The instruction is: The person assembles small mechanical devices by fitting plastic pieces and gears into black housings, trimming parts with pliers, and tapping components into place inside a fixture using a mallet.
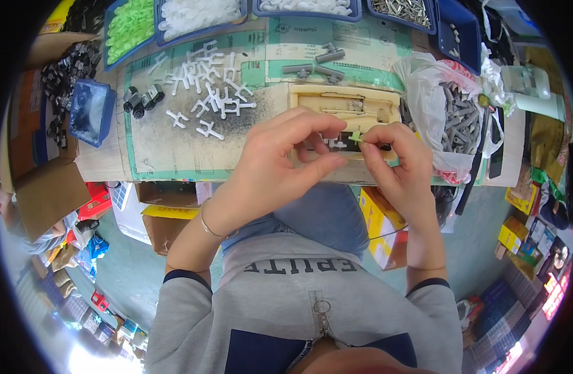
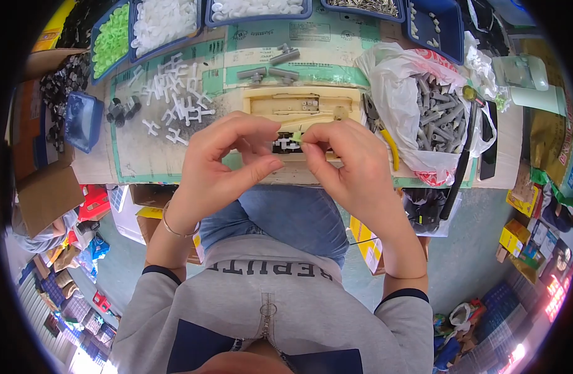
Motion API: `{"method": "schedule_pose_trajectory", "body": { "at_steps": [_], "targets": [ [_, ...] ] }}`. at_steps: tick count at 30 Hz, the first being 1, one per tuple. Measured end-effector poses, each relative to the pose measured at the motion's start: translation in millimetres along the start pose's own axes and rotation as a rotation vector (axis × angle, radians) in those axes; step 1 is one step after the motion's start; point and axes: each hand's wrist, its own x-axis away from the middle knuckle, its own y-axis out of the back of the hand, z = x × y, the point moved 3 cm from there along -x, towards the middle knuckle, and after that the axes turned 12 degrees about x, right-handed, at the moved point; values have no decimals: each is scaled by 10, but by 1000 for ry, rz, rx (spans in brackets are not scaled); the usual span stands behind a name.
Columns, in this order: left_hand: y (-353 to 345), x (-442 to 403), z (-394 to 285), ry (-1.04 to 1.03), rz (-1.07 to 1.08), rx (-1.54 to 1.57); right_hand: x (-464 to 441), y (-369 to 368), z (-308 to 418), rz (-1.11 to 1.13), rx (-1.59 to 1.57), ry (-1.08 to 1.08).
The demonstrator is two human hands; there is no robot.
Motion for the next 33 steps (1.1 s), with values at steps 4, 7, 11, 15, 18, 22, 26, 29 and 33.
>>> {"method": "schedule_pose_trajectory", "body": {
  "at_steps": [4, 7, 11, 15, 18, 22, 26, 29, 33],
  "targets": [
    [13, 32, -31, -68, -2, -146, 9, -7, -15, 0, 5, 6],
    [-5, 29, -14, -50, -14, -134, 3, -18, 16, -8, -15, 69],
    [-28, 27, -33, -67, -13, -156, -12, 2, -11, -44, 36, 71],
    [-35, 31, -34, -110, 11, -223, -16, 55, -75, -79, 103, 110],
    [-49, 26, -11, -46, -4, -179, -4, 70, 12, -102, 61, 178],
    [-118, 1, -8, 35, 4, 56, -1, 36, 61, -112, -3, 202],
    [-136, -18, -7, 43, 61, 89, 19, 5, 59, -104, -22, 211],
    [-132, -10, 18, 63, 72, 86, 38, 0, 61, -109, -17, 198],
    [-134, 1, 18, 47, 79, 54, 44, -4, 72, -119, -18, 187]
  ]
}}
